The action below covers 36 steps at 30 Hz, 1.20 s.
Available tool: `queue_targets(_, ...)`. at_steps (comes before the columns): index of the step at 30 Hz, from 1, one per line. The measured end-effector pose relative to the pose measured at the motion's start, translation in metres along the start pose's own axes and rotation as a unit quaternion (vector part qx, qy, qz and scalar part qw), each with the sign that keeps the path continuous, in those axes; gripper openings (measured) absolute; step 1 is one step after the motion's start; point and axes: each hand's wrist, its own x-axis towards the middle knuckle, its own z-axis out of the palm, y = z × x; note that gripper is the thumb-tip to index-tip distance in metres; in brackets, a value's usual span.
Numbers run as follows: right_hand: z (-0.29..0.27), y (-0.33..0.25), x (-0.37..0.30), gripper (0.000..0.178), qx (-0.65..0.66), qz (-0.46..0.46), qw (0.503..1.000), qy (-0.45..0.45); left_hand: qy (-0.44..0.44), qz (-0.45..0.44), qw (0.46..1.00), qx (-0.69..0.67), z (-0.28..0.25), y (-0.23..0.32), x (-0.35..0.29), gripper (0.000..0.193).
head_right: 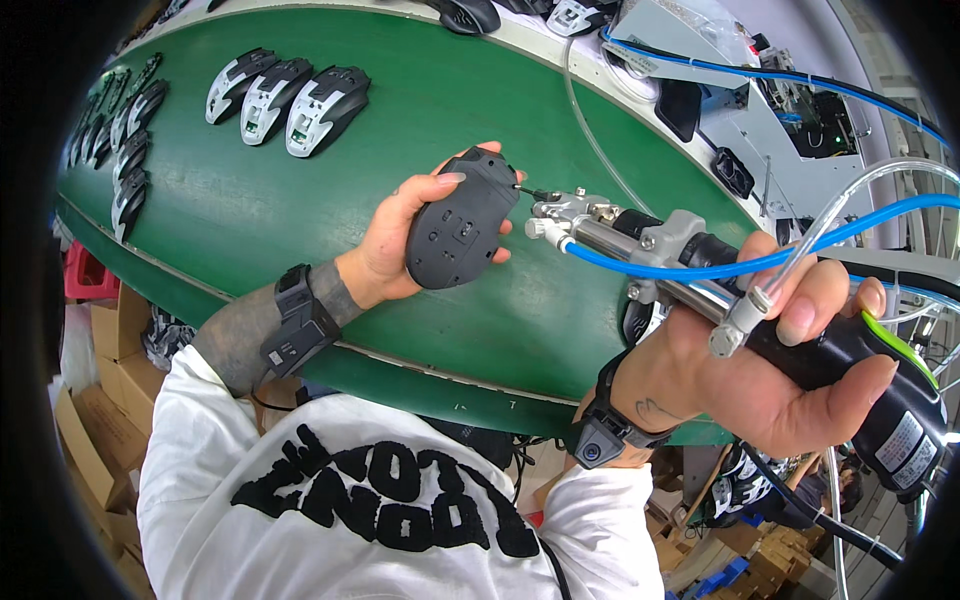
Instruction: Assembling computer mouse components using hands and an electric screwdriver on a factory line.
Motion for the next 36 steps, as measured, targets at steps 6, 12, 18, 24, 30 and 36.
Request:
queue_targets(6, 0.002, 0.002, 0.0, 0.033, 0.023, 0.019, 0.999, -0.021, 0.006, -0.001, 1.0, 0.015, 0.005, 0.003, -0.005, 0.054)
queue_targets(12, -0.008, -0.015, 0.005, 0.039, 0.036, 0.017, 0.993, -0.111, -0.001, -0.004, 0.998, 0.057, 0.005, 0.001, -0.005, 0.054)
queue_targets(18, 0.0, -0.029, 0.002, 0.032, -0.033, -0.073, 0.996, 0.031, 0.061, -0.025, 0.998, 0.013, -0.002, 0.002, 0.001, 0.052)
queue_targets(24, 0.009, -0.002, -0.003, 0.031, 0.008, -0.01, 1.0, 0.01, 0.011, -0.05, 0.999, 0.004, 0.0, -0.001, -0.004, 0.051)
queue_targets(30, 0.014, -0.001, -0.004, 0.029, 0.006, -0.017, 1.0, 0.017, 0.004, -0.054, 0.998, 0.019, 0.002, 0.001, -0.007, 0.054)
queue_targets(36, 0.016, 0.006, -0.002, 0.03, 0.032, -0.003, 0.999, -0.01, -0.006, -0.057, 0.998, 0.003, 0.002, 0.007, -0.011, 0.054)
